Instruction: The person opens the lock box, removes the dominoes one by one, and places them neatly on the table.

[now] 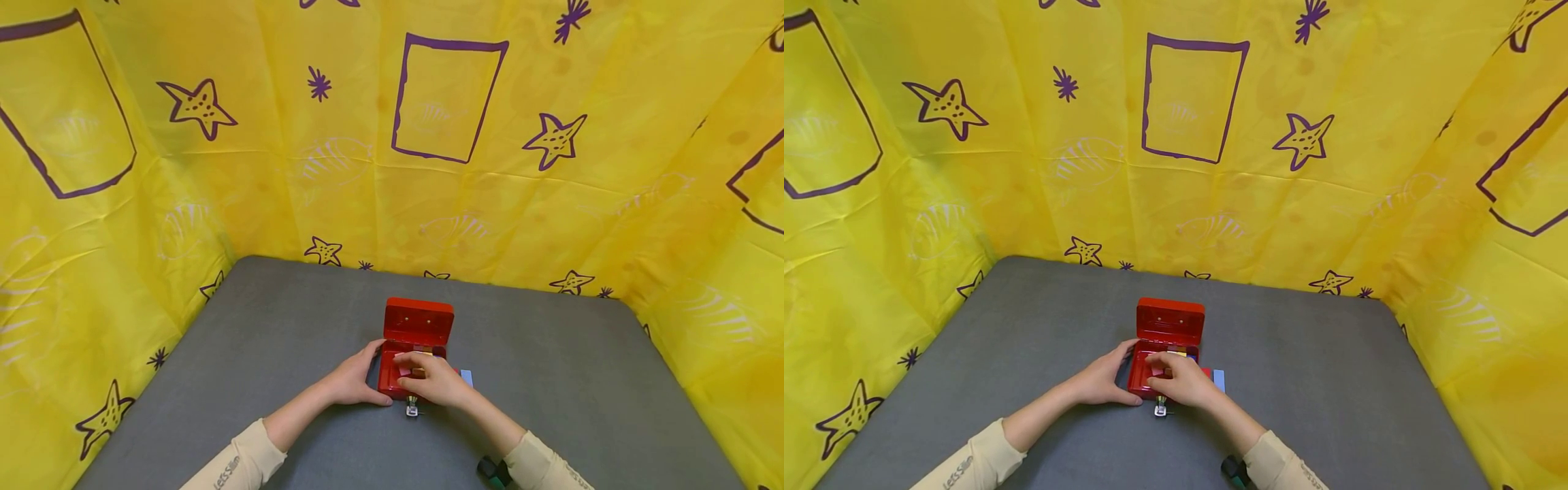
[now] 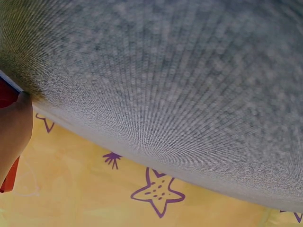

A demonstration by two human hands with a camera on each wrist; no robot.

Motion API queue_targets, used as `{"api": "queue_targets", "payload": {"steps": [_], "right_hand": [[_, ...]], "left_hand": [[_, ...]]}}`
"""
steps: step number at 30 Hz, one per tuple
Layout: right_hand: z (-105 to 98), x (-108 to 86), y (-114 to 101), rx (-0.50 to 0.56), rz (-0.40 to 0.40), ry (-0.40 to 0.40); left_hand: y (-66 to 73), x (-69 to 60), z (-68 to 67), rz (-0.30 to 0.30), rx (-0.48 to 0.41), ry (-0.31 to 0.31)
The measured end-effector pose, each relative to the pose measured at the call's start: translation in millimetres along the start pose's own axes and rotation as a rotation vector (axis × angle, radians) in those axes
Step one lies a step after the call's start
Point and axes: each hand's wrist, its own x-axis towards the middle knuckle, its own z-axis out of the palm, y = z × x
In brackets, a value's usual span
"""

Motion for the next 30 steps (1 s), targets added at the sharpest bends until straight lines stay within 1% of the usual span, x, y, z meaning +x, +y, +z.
{"api": "queue_targets", "payload": {"steps": [14, 21, 30], "right_hand": [[4, 1.1, -3, 0.018, 0.020, -0.030], [8, 2.4, -5, -0.003, 0.025, -0.043], [12, 4.0, -9, 0.020, 0.038, -0.053]], "left_hand": [[-2.5, 1.5, 0.8, 0.027, 0.010, 0.012], [-4.3, 1.6, 0.9, 0.040, 0.007, 0.022], [-5.3, 2.3, 0.9, 0.050, 0.003, 0.030]]}}
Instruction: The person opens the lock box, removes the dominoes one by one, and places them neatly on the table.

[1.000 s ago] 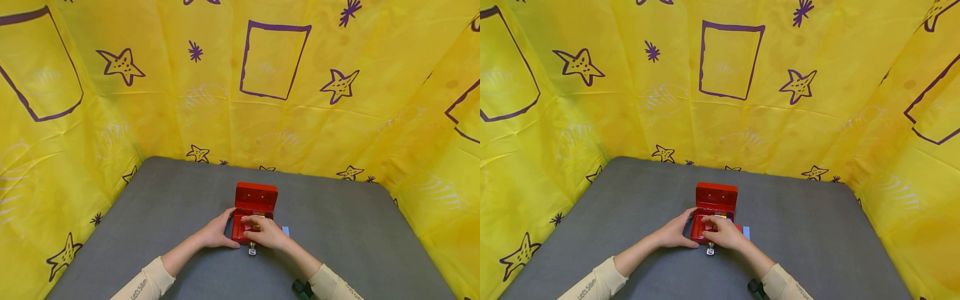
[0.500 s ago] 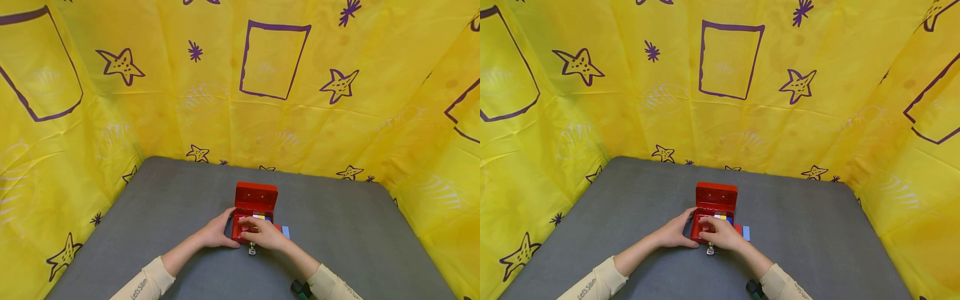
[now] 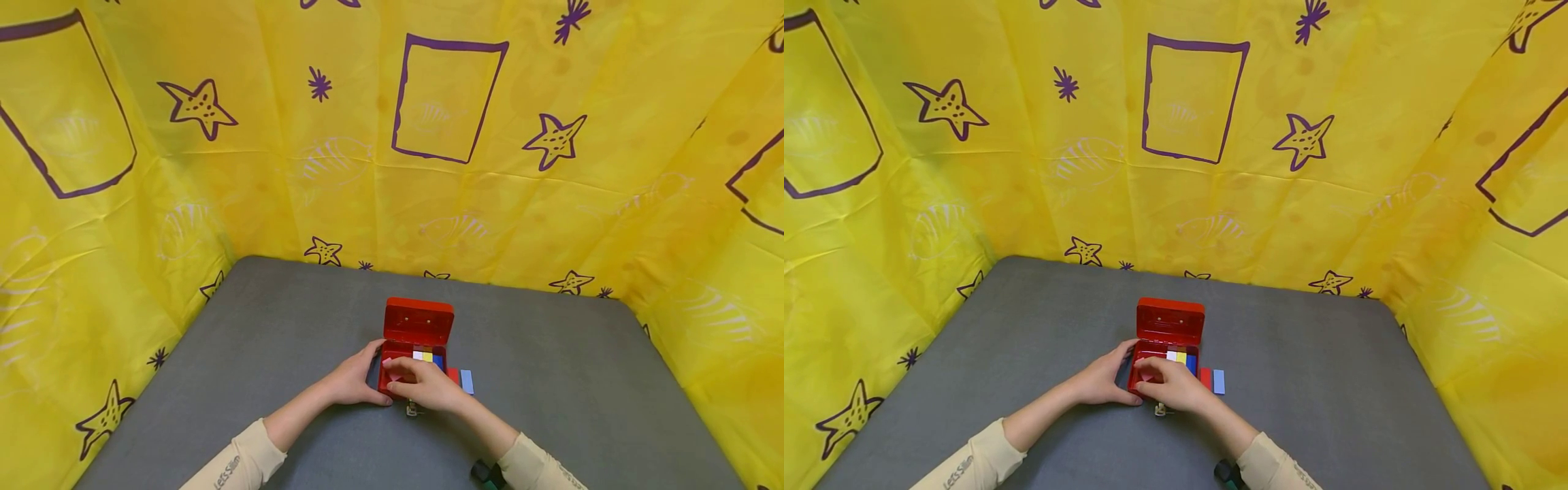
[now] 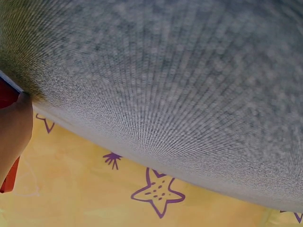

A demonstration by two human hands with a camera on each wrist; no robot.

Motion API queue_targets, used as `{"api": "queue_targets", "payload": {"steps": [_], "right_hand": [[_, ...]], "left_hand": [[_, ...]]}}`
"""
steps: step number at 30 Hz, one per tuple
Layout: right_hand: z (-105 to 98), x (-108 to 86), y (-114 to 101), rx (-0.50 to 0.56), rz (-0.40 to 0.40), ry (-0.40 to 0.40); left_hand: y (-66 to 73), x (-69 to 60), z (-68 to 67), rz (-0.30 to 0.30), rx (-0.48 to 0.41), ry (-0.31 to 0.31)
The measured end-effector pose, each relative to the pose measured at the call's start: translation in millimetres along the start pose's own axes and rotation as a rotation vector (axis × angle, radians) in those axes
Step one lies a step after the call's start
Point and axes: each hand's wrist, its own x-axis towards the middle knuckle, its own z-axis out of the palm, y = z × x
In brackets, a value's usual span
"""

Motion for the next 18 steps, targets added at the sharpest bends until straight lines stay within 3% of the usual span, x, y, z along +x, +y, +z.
{"api": "queue_targets", "payload": {"steps": [18], "right_hand": [[1.5, -0.3, -1.2, 0.090, 0.018, -0.006]], "left_hand": [[-0.8, 0.1, 0.7, 0.009, 0.014, 0.002]]}}
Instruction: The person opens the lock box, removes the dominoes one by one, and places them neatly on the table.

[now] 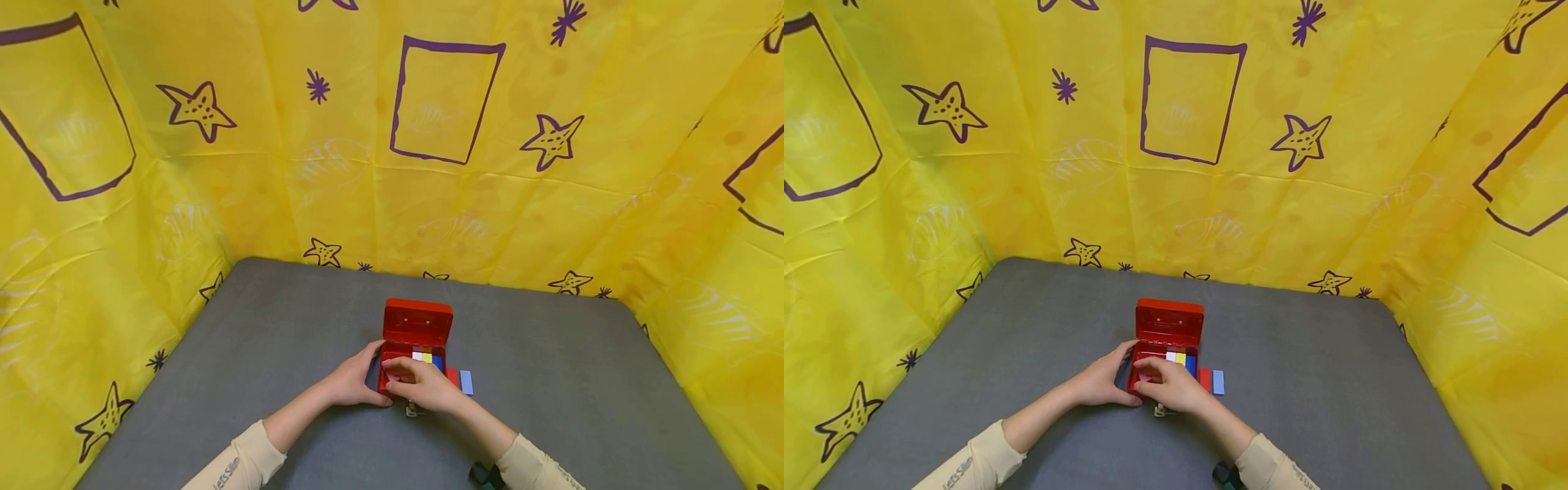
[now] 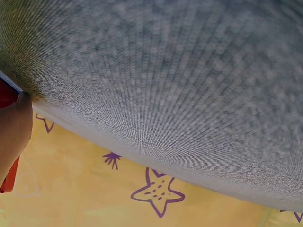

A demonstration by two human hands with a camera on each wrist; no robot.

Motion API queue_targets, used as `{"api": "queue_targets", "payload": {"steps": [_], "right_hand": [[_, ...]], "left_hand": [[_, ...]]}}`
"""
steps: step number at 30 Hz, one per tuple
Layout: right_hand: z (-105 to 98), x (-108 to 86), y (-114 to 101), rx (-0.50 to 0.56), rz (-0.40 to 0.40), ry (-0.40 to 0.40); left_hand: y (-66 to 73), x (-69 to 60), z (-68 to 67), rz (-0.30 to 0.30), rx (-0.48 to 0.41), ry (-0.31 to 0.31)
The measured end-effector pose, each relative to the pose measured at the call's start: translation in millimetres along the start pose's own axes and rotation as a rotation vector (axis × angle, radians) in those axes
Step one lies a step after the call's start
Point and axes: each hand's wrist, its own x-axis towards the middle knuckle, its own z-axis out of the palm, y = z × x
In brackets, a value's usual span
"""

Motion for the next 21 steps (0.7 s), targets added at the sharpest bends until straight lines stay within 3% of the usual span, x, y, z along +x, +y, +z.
{"api": "queue_targets", "payload": {"steps": [11, 21], "right_hand": [[-2, 2.5, 6, -0.054, -0.039, 0.097], [-10, 6.9, 9, -0.134, -0.090, 0.135]], "left_hand": [[0.4, 0.0, 1.3, -0.005, -0.002, 0.003], [2.6, 0.8, 0.2, -0.034, 0.008, -0.006]]}}
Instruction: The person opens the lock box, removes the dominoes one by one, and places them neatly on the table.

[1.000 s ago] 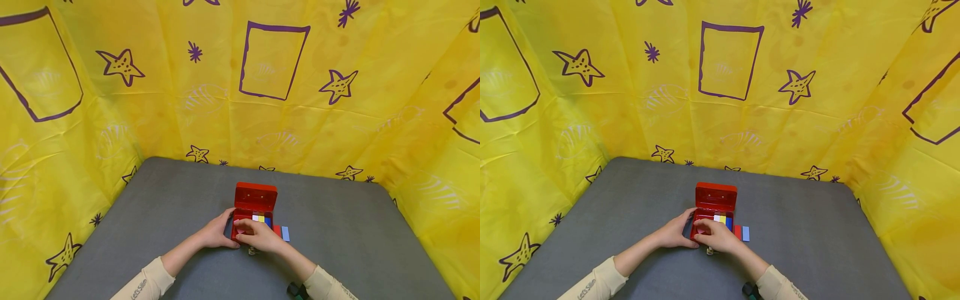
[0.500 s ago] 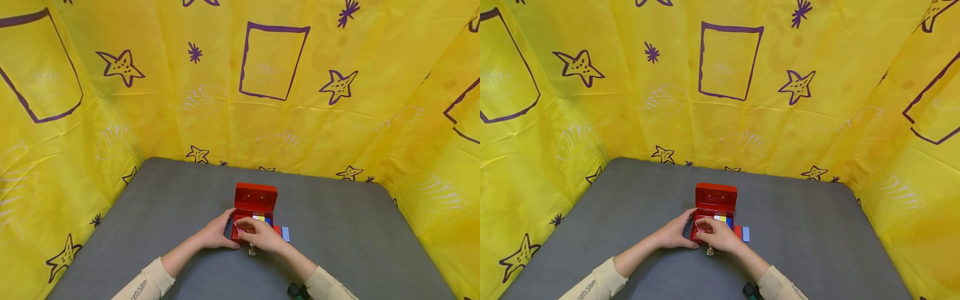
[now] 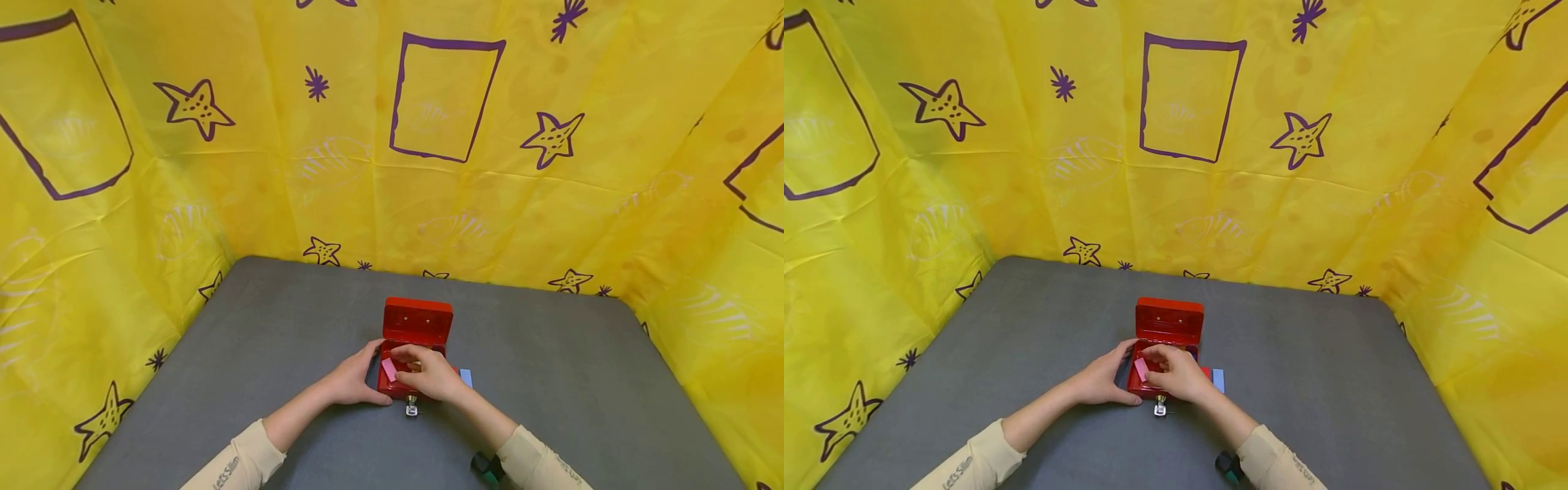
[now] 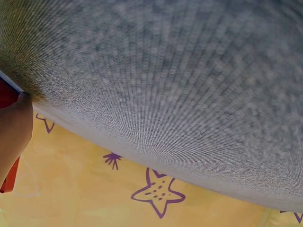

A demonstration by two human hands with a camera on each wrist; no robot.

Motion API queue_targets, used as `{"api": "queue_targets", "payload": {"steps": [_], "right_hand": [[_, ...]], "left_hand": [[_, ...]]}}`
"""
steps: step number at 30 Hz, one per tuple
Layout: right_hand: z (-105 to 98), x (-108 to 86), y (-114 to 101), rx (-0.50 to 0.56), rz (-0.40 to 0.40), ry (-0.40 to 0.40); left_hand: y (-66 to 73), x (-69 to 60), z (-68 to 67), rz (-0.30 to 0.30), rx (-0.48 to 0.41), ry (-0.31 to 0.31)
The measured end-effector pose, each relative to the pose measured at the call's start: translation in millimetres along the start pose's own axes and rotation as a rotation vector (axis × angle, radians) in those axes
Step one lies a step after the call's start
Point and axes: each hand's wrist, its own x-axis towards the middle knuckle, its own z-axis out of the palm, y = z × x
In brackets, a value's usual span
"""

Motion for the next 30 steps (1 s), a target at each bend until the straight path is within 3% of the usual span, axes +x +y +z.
{"api": "queue_targets", "payload": {"steps": [19, 30], "right_hand": [[6, 12.7, 4, -0.086, -0.031, -0.037], [9, 13.7, 3, -0.226, -0.036, -0.035]], "left_hand": [[-0.5, -1.0, -0.7, -0.003, -0.018, -0.011], [1.2, -1.8, -1.2, -0.021, -0.024, -0.016]]}}
